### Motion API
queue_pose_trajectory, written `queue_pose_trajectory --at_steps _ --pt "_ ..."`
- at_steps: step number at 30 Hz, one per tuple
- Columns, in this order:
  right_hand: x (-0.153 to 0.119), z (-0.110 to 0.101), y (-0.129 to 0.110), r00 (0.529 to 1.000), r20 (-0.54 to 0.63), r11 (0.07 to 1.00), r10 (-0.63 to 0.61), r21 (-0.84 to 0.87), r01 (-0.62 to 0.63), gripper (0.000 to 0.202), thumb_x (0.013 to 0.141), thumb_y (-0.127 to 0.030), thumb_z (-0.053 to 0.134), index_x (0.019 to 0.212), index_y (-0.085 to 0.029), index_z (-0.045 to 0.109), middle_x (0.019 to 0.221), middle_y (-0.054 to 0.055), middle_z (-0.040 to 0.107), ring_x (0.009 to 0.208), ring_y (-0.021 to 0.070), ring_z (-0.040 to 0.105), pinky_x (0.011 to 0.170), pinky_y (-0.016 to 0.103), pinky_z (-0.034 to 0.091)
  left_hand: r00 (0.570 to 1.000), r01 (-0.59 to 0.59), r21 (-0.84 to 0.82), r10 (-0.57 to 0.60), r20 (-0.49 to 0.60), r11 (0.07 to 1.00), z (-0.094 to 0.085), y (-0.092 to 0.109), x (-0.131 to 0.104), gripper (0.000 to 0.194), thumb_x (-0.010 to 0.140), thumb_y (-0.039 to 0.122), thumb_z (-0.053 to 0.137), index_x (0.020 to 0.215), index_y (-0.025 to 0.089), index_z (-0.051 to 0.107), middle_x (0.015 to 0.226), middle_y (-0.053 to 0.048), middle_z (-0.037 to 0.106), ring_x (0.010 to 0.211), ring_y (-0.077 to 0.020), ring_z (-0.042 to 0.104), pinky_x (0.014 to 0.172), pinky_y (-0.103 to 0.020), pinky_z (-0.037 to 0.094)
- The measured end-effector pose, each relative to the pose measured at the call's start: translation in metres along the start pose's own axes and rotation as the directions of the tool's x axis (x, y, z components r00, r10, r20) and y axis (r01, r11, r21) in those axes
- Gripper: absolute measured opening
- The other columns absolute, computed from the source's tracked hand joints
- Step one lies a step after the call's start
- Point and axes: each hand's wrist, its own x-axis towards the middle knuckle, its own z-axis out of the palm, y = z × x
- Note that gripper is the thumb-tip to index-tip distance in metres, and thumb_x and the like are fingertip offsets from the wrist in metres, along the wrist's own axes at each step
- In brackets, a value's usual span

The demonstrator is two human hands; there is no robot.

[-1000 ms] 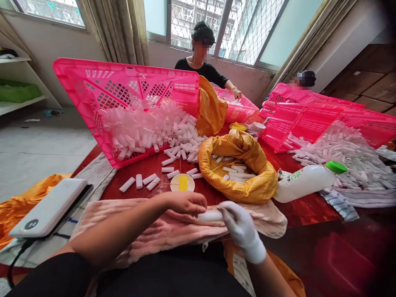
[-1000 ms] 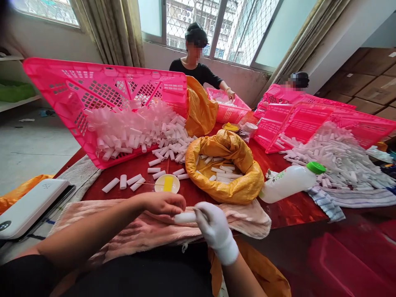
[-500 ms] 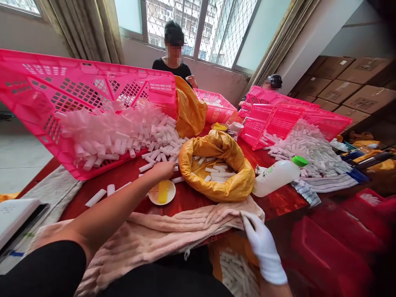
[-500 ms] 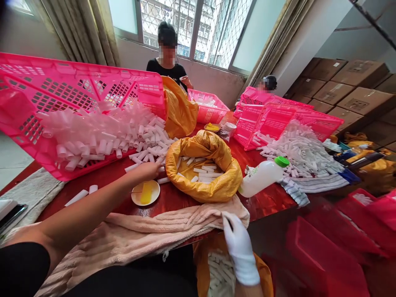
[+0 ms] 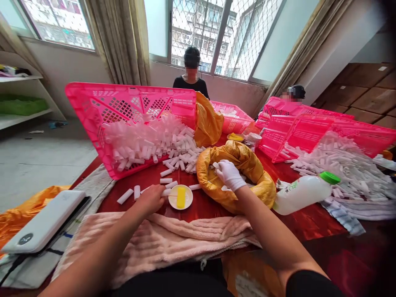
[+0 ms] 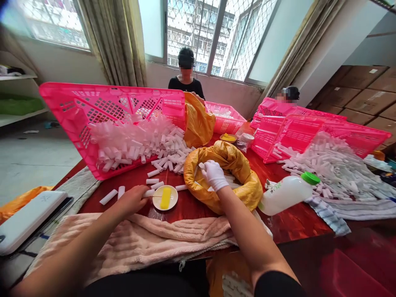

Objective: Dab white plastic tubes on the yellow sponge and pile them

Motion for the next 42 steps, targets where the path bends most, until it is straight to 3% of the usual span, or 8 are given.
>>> queue_pose_trajectory --at_steps 5,12,17,22,28,34,39,42 --pt "-0.032 0.045 -0.055 0.958 0.055 0.905 -0.282 0.348 0.246 0.027 0.097 -0.034 0.040 0.111 -0.020 0.058 0.097 0.004 0.067 0.084 0.0144 0.064 0.077 0.026 0.053 1.000 0.015 -0.021 -0.015 -0.010 1.000 0.010 -0.004 0.002 0.022 0.085 0.023 0.047 0.102 0.017 0.061 0.104 -0.012 0.068 0.099 -0.0245 0.062 0.084 -0.034 0.046" --pt "-0.037 0.117 -0.051 0.938 0.064 0.934 -0.341 0.131 0.331 0.037 0.086 -0.011 0.049 0.121 -0.015 0.060 0.109 0.014 0.065 0.098 0.0234 0.064 0.089 0.039 0.053 0.997 0.022 -0.097 -0.029 -0.070 0.995 0.023 -0.005 0.006 0.019 0.087 0.026 0.047 0.098 0.018 0.061 0.101 -0.009 0.069 0.096 -0.0216 0.063 0.082 -0.031 0.046" --pt "-0.046 0.110 -0.033 0.798 -0.009 0.778 -0.603 0.216 0.590 0.043 0.087 -0.005 0.044 0.122 -0.022 0.061 0.120 0.011 0.063 0.130 0.0244 0.044 0.105 0.046 0.043 0.996 0.002 -0.099 -0.011 -0.086 0.995 0.022 -0.005 0.006 0.017 0.087 0.025 0.048 0.096 0.017 0.060 0.101 -0.010 0.068 0.096 -0.0230 0.062 0.082 -0.033 0.045" --pt "-0.051 0.104 -0.039 0.860 -0.037 0.831 -0.509 0.237 0.503 0.041 0.086 -0.007 0.043 0.121 -0.018 0.061 0.117 0.014 0.064 0.123 0.0257 0.052 0.105 0.048 0.043 0.994 -0.002 -0.123 -0.012 -0.111 0.992 0.026 -0.007 0.008 0.017 0.087 0.020 0.045 0.094 0.017 0.061 0.100 -0.010 0.068 0.096 -0.0227 0.062 0.083 -0.033 0.044" --pt "-0.059 0.089 -0.044 0.759 0.023 0.744 -0.650 0.219 0.631 0.032 0.089 -0.014 0.048 0.117 -0.020 0.062 0.116 0.011 0.065 0.112 0.0237 0.058 0.100 0.043 0.047 0.994 -0.014 -0.096 0.003 -0.105 0.995 0.027 -0.009 0.010 0.019 0.085 0.018 0.046 0.096 0.017 0.062 0.103 -0.011 0.068 0.098 -0.0239 0.062 0.086 -0.034 0.044" --pt "-0.064 0.091 -0.046 0.806 0.045 0.806 -0.591 0.075 0.587 0.027 0.090 -0.017 0.049 0.112 -0.013 0.062 0.104 0.015 0.066 0.104 0.0268 0.060 0.090 0.045 0.051 0.994 -0.015 -0.071 0.008 -0.106 0.997 0.027 -0.009 0.009 0.019 0.087 0.021 0.046 0.096 0.017 0.062 0.105 -0.010 0.068 0.100 -0.0228 0.062 0.087 -0.033 0.044" --pt "-0.078 0.092 -0.058 0.723 0.107 0.717 -0.683 0.288 0.635 0.032 0.090 -0.014 0.044 0.109 -0.024 0.068 0.107 0.010 0.067 0.096 0.0207 0.064 0.089 0.035 0.052 0.996 -0.011 -0.039 0.008 -0.090 0.999 0.028 -0.008 0.011 0.020 0.087 0.024 0.046 0.096 0.016 0.062 0.103 -0.011 0.068 0.098 -0.0242 0.062 0.085 -0.035 0.045" --pt "-0.083 0.093 -0.070 0.818 -0.033 0.691 -0.575 0.516 0.507 0.023 0.090 -0.023 0.050 0.100 -0.027 0.070 0.105 0.007 0.067 0.101 0.0203 0.062 0.096 0.035 0.049 0.995 -0.024 -0.006 0.023 -0.102 1.000 0.026 -0.006 0.011 0.022 0.087 0.027 0.048 0.096 0.015 0.063 0.104 -0.012 0.067 0.100 -0.0260 0.060 0.085 -0.037 0.044"
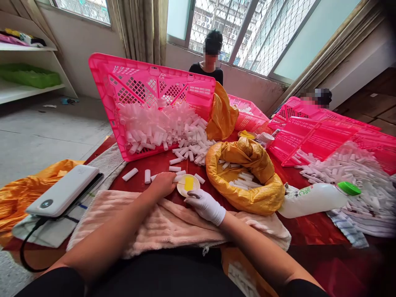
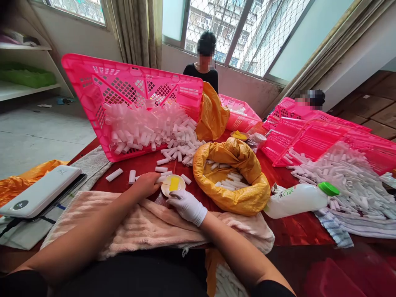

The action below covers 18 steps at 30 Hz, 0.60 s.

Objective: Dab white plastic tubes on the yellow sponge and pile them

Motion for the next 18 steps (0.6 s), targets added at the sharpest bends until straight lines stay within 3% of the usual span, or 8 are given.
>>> queue_pose_trajectory --at_steps 2,4,7,9,11,14,16,18 --pt "0.005 0.005 -0.002 0.956 -0.252 0.981 0.149 0.155 -0.112 0.022 0.089 -0.030 0.051 0.104 -0.025 0.067 0.105 0.008 0.066 0.101 0.0207 0.062 0.092 0.036 0.051 0.999 -0.018 0.014 0.018 -0.042 1.000 -0.002 0.001 -0.001 0.023 0.088 0.029 0.048 0.099 0.016 0.063 0.108 -0.012 0.065 0.105 -0.0271 0.058 0.086 -0.039 0.043" --pt "0.012 0.007 -0.001 0.846 -0.394 0.911 0.360 0.346 -0.227 0.027 0.088 -0.036 0.052 0.109 -0.021 0.062 0.101 0.009 0.065 0.085 0.0186 0.063 0.077 0.034 0.055 0.996 -0.043 0.004 0.044 -0.073 0.999 -0.005 0.002 -0.005 0.024 0.089 0.030 0.048 0.103 0.018 0.063 0.109 -0.010 0.065 0.106 -0.0263 0.057 0.088 -0.040 0.042" --pt "0.023 0.002 -0.001 0.725 -0.313 0.724 0.613 0.590 -0.357 0.035 0.080 -0.042 0.059 0.106 -0.018 0.061 0.089 0.006 0.066 0.056 0.0117 0.054 0.054 0.027 0.050 0.989 -0.132 -0.022 0.130 -0.076 0.991 -0.008 0.006 -0.011 0.022 0.089 0.028 0.049 0.104 0.019 0.062 0.106 -0.008 0.067 0.102 -0.0227 0.058 0.089 -0.037 0.041" --pt "0.028 -0.003 -0.001 0.711 -0.226 0.669 0.666 0.601 -0.437 0.038 0.077 -0.046 0.060 0.103 -0.017 0.062 0.083 0.005 0.065 0.055 0.0120 0.052 0.053 0.027 0.048 0.980 -0.189 0.000 0.188 -0.066 0.982 -0.009 0.014 -0.016 0.020 0.089 0.026 0.049 0.100 0.017 0.062 0.102 -0.008 0.068 0.097 -0.0217 0.059 0.088 -0.035 0.041" --pt "0.031 -0.007 -0.002 0.715 -0.189 0.679 0.673 0.541 -0.497 0.036 0.078 -0.050 0.056 0.092 -0.018 0.064 0.080 0.005 0.066 0.065 0.0157 0.057 0.060 0.029 0.049 0.975 -0.218 0.049 0.219 -0.032 0.975 -0.009 0.025 -0.019 0.021 0.090 0.028 0.047 0.095 0.015 0.062 0.093 -0.010 0.069 0.090 -0.0223 0.060 0.085 -0.036 0.041" --pt "0.029 -0.007 -0.004 0.730 -0.193 0.714 0.656 0.474 -0.516 0.037 0.079 -0.054 0.054 0.070 -0.019 0.060 0.092 0.008 0.067 0.086 0.0201 0.060 0.074 0.031 0.049 0.971 -0.234 0.039 0.232 0.051 0.971 -0.010 0.046 -0.023 0.026 0.090 0.029 0.042 0.091 0.012 0.062 0.085 -0.013 0.067 0.083 -0.0245 0.060 0.081 -0.038 0.041" --pt "0.021 -0.006 -0.011 0.718 -0.219 0.714 0.661 0.479 -0.511 0.040 0.080 -0.055 0.051 0.062 -0.020 0.052 0.086 0.007 0.066 0.077 0.0183 0.058 0.067 0.029 0.048 0.964 -0.219 -0.076 0.228 0.141 0.973 -0.013 0.058 -0.024 0.024 0.087 0.027 0.043 0.089 0.010 0.060 0.083 -0.015 0.064 0.080 -0.0246 0.059 0.077 -0.037 0.041" --pt "0.008 -0.007 -0.024 0.702 -0.275 0.726 0.657 0.482 -0.490 0.041 0.082 -0.055 0.048 0.059 -0.021 0.047 0.067 0.003 0.059 0.061 0.0144 0.050 0.056 0.027 0.043 0.930 -0.207 -0.228 0.263 0.255 0.952 -0.017 0.067 -0.026 0.021 0.085 0.029 0.045 0.084 0.012 0.058 0.078 -0.011 0.062 0.073 -0.0205 0.056 0.069 -0.032 0.041"
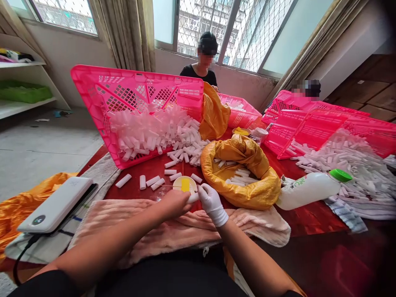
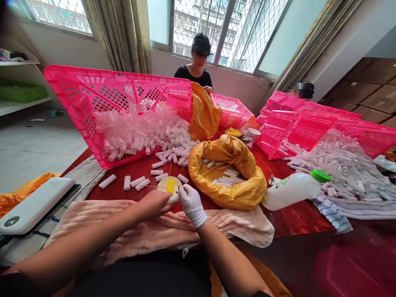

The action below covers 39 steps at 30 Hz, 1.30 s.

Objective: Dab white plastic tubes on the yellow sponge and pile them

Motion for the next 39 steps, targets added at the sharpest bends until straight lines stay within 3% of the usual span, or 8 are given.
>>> queue_pose_trajectory --at_steps 6,12,17,22,25,28,32,39 --pt "-0.054 -0.033 -0.006 0.995 -0.091 0.998 -0.049 0.038 0.053 0.040 0.086 -0.052 0.046 0.067 -0.019 0.055 0.060 0.001 0.057 0.058 0.0133 0.052 0.057 0.026 0.044 0.853 -0.086 -0.488 0.317 0.415 0.869 0.008 0.031 0.006 0.034 0.085 0.048 0.040 0.075 0.017 0.048 0.057 0.004 0.040 0.050 -0.0087 0.038 0.050 -0.020 0.037" --pt "-0.064 -0.048 0.022 0.925 -0.325 0.978 0.195 0.131 -0.161 0.045 0.080 -0.061 0.049 0.060 -0.020 0.047 0.057 0.001 0.054 0.053 0.0137 0.051 0.053 0.026 0.045 0.979 -0.142 0.050 0.133 0.157 0.989 0.025 0.069 0.025 0.024 0.083 0.033 0.047 0.082 0.013 0.060 0.068 -0.006 0.057 0.064 -0.0177 0.054 0.066 -0.029 0.043" --pt "-0.094 -0.060 0.002 0.956 -0.276 0.993 -0.095 -0.091 0.073 0.038 0.090 -0.045 0.044 0.063 -0.020 0.054 0.057 0.001 0.056 0.054 0.0142 0.053 0.053 0.026 0.046 0.658 -0.140 -0.517 0.469 0.589 0.845 0.012 0.065 0.034 0.034 0.085 0.049 0.044 0.083 0.017 0.056 0.062 0.002 0.050 0.054 -0.0106 0.045 0.056 -0.022 0.039" --pt "-0.163 -0.125 0.015 0.863 -0.486 0.927 -0.137 -0.371 -0.062 0.022 0.085 -0.043 0.052 0.078 -0.028 0.066 0.068 0.002 0.068 0.059 0.0225 0.064 0.054 0.034 0.052 0.968 -0.205 0.143 0.178 0.176 0.968 -0.018 0.047 0.065 0.026 0.090 0.032 0.041 0.096 0.019 0.063 0.094 -0.006 0.066 0.085 -0.0175 0.057 0.075 -0.028 0.042" --pt "-0.221 -0.175 0.068 0.771 -0.634 0.765 0.059 -0.468 -0.442 0.024 0.080 -0.053 0.054 0.073 -0.032 0.065 0.069 0.002 0.070 0.060 0.0269 0.066 0.052 0.039 0.052 1.000 0.019 0.436 -0.021 0.000 0.900 -0.032 0.031 0.094 0.030 0.089 0.023 0.040 0.099 0.017 0.067 0.100 -0.011 0.068 0.097 -0.0247 0.058 0.087 -0.040 0.040" --pt "-0.254 -0.202 0.114 0.792 -0.606 0.667 -0.076 -0.621 -0.412 0.027 0.069 -0.060 0.060 0.069 -0.033 0.063 0.064 0.007 0.069 0.056 0.0297 0.066 0.048 0.041 0.050 0.990 0.073 0.468 -0.121 0.074 0.881 -0.032 0.020 0.121 0.022 0.083 0.019 0.051 0.092 0.013 0.071 0.097 -0.013 0.070 0.097 -0.0281 0.060 0.092 -0.046 0.038" --pt "-0.206 -0.192 0.096 0.828 -0.493 0.699 -0.267 -0.690 -0.186 0.026 0.084 -0.049 0.049 0.085 -0.029 0.065 0.079 0.008 0.072 0.070 0.0277 0.068 0.060 0.039 0.054 0.984 0.123 0.453 -0.169 0.063 0.883 -0.020 0.019 0.142 0.022 0.078 0.013 0.056 0.093 0.010 0.071 0.100 -0.016 0.068 0.098 -0.0297 0.060 0.094 -0.045 0.039" --pt "0.007 -0.172 0.010 0.986 -0.133 0.554 -0.098 -0.830 -0.057 0.024 0.087 -0.023 0.051 0.102 -0.015 0.067 0.108 0.013 0.067 0.103 0.0242 0.061 0.093 0.035 0.047 0.980 0.183 0.266 -0.152 -0.131 0.946 -0.034 -0.006 0.117 0.050 0.086 0.010 0.038 0.135 0.016 0.046 0.125 -0.016 0.055 0.102 -0.0222 0.060 0.090 -0.031 0.045"
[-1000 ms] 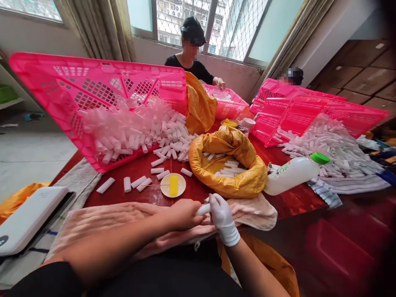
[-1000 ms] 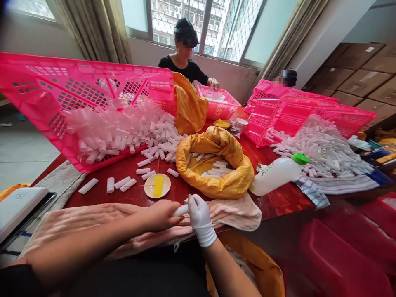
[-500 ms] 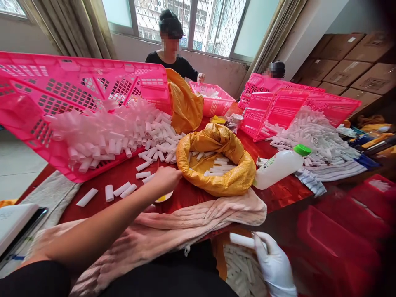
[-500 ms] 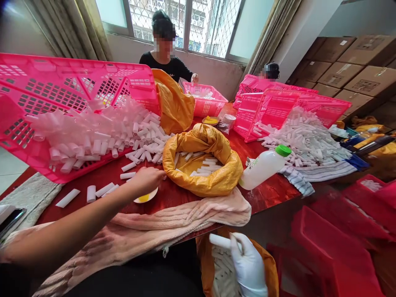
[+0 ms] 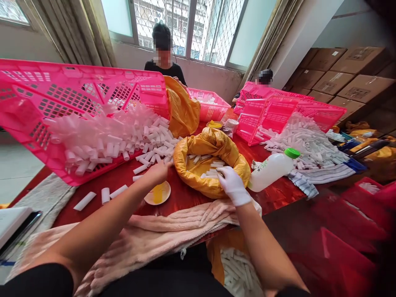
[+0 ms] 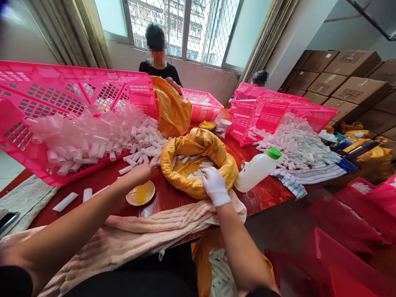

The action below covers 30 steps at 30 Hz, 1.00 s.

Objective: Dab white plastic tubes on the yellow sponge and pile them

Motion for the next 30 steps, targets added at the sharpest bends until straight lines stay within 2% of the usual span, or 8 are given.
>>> queue_pose_trajectory --at_steps 4,7,10,13,18,21,25,30 --pt "0.052 0.010 -0.004 0.943 0.329 0.966 0.052 -0.256 0.036 0.015 0.074 -0.018 0.066 0.085 -0.011 0.072 0.093 0.018 0.068 0.090 0.0300 0.064 0.081 0.039 0.050 0.972 0.142 -0.191 -0.173 -0.159 0.971 -0.002 -0.039 -0.044 0.054 0.081 0.008 0.043 0.135 0.008 0.042 0.129 -0.016 0.055 0.117 -0.0218 0.053 0.098 -0.028 0.042" --pt "0.053 0.015 -0.022 0.960 0.280 0.975 -0.022 -0.207 0.082 0.018 0.080 -0.019 0.059 0.091 -0.011 0.071 0.099 0.019 0.068 0.094 0.0304 0.063 0.084 0.040 0.049 0.960 0.184 -0.304 -0.238 -0.150 0.935 0.011 -0.058 -0.082 0.039 0.080 0.014 0.048 0.118 0.013 0.056 0.115 -0.011 0.063 0.105 -0.0219 0.060 0.092 -0.031 0.047" --pt "0.041 0.025 -0.058 0.943 0.212 0.959 -0.257 0.174 0.222 0.026 0.089 -0.024 0.049 0.108 -0.017 0.066 0.107 0.011 0.068 0.099 0.0246 0.063 0.090 0.036 0.048 0.978 0.132 -0.213 -0.162 -0.130 0.968 0.027 -0.065 -0.103 0.032 0.081 0.013 0.045 0.110 0.014 0.060 0.109 -0.012 0.065 0.103 -0.0236 0.060 0.092 -0.035 0.046" --pt "0.029 0.056 -0.100 0.858 0.167 0.782 -0.485 0.522 0.340 0.032 0.095 -0.030 0.041 0.120 -0.020 0.059 0.114 0.006 0.067 0.103 0.0194 0.063 0.094 0.034 0.049 0.986 0.127 -0.139 -0.140 -0.088 0.982 0.035 -0.065 -0.107 0.033 0.085 0.016 0.044 0.115 0.012 0.058 0.113 -0.015 0.065 0.107 -0.0259 0.059 0.093 -0.038 0.045" --pt "0.023 0.118 -0.131 0.881 0.130 0.841 -0.456 0.389 0.377 0.033 0.091 -0.017 0.044 0.121 -0.013 0.058 0.111 0.013 0.064 0.104 0.0223 0.060 0.096 0.040 0.048 0.985 0.117 -0.164 -0.135 -0.104 0.979 0.039 -0.065 -0.102 0.030 0.089 0.022 0.043 0.115 0.014 0.057 0.112 -0.013 0.066 0.105 -0.0243 0.061 0.091 -0.036 0.044" --pt "0.020 0.124 -0.124 0.844 0.133 0.826 -0.520 0.328 0.458 0.036 0.088 -0.010 0.042 0.118 -0.010 0.061 0.110 0.017 0.063 0.102 0.0256 0.059 0.093 0.042 0.049 0.979 0.137 -0.164 -0.159 -0.130 0.977 0.041 -0.064 -0.101 0.030 0.089 0.021 0.043 0.115 0.015 0.056 0.114 -0.013 0.066 0.105 -0.0240 0.061 0.090 -0.035 0.044" --pt "0.014 0.112 -0.113 0.681 0.044 0.655 -0.731 0.327 0.682 0.037 0.090 -0.010 0.037 0.116 -0.016 0.063 0.117 0.016 0.062 0.105 0.0242 0.058 0.092 0.042 0.050 0.978 0.141 -0.165 -0.163 -0.128 0.976 0.042 -0.064 -0.100 0.029 0.089 0.021 0.042 0.113 0.015 0.057 0.112 -0.013 0.067 0.103 -0.0238 0.061 0.088 -0.035 0.043" --pt "0.012 0.110 -0.115 0.774 0.045 0.747 -0.631 0.304 0.591 0.037 0.088 -0.013 0.044 0.119 -0.020 0.063 0.114 0.013 0.064 0.105 0.0246 0.059 0.096 0.041 0.049 0.977 0.144 -0.167 -0.167 -0.129 0.975 0.044 -0.064 -0.100 0.028 0.089 0.023 0.041 0.111 0.016 0.057 0.112 -0.013 0.066 0.103 -0.0245 0.061 0.086 -0.035 0.043"
